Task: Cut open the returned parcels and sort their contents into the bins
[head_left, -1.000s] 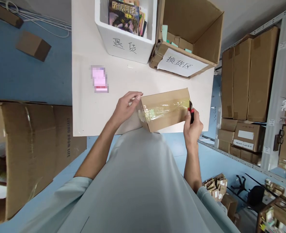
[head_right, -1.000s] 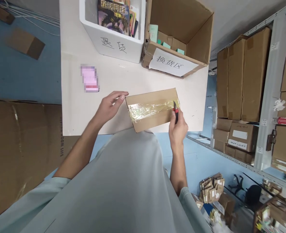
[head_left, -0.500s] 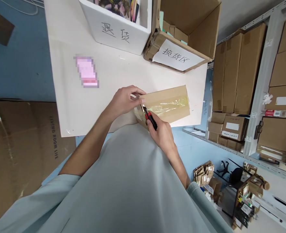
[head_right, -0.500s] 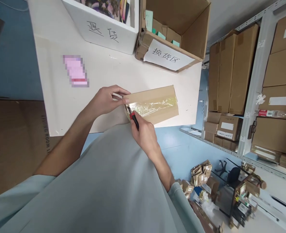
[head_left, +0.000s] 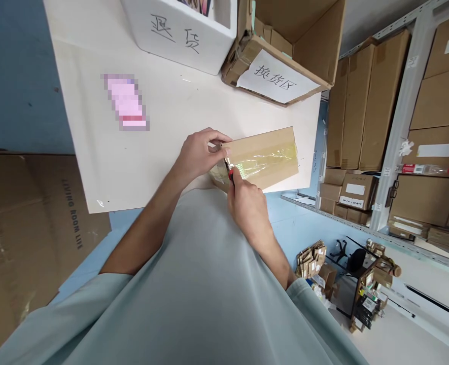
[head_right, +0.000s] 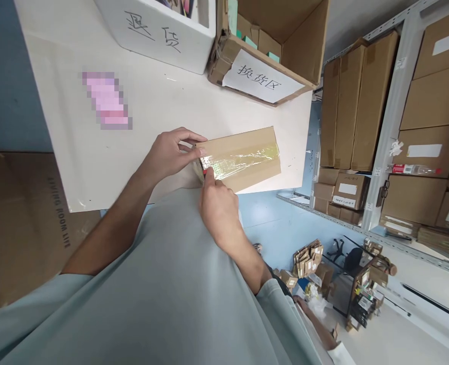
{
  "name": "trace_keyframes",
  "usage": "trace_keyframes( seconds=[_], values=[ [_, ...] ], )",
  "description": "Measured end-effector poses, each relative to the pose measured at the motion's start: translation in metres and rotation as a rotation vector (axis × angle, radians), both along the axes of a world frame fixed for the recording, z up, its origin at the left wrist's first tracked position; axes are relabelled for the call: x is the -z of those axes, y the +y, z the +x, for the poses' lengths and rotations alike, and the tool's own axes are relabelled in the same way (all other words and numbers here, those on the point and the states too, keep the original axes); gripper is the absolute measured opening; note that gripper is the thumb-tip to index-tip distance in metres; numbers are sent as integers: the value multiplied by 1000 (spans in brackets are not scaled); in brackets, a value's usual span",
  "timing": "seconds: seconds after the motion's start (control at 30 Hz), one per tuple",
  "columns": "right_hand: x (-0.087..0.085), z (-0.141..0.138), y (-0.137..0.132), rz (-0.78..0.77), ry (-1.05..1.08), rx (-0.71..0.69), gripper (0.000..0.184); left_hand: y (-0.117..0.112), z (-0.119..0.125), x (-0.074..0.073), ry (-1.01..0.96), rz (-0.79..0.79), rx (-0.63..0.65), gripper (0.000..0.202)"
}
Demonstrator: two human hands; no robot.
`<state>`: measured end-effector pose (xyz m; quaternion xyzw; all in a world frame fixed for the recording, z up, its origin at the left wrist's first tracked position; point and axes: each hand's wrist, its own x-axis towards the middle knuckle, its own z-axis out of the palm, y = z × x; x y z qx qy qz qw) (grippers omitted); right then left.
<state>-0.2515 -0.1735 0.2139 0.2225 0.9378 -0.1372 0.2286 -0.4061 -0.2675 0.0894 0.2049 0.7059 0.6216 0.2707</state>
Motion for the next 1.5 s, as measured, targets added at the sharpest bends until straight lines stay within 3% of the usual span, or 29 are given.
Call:
trace_keyframes(
  seconds=[0.23,0.37,0.53,0.77,0.93,1.1,1.2,1.3,1.4,1.5],
  values=[
    [-9,30,0,49,-106,-32,58,1,16,-5,-6,-25,7,26],
    [-21,15,-11,132,-247,-69,55,-1,22,-14,14,-65,-60,25],
    [-45,6,-25,183,-494,-50,59,0,28,-19,6,-74,-43,26],
    [-35,9,-23,165,-481,-85,66,2,28,-11,59,-27,-106,26],
    [-38,24,-17,121,-552,-113,66,3,27,-11,66,-40,-112,29],
    [-35,30,-6,31,-428,-111,63,1,26,-11,92,-48,-138,33],
    [-33,41,14,-85,-221,-82,57,0,25,-7,80,-68,-155,37],
    [-27,61,57,-132,128,68,53,1,28,-4,53,-88,-217,43],
    [-7,79,122,18,421,339,56,3,39,0,29,-109,-327,51],
    [28,87,195,220,481,527,58,2,57,3,-2,-88,-488,59]
  ],
)
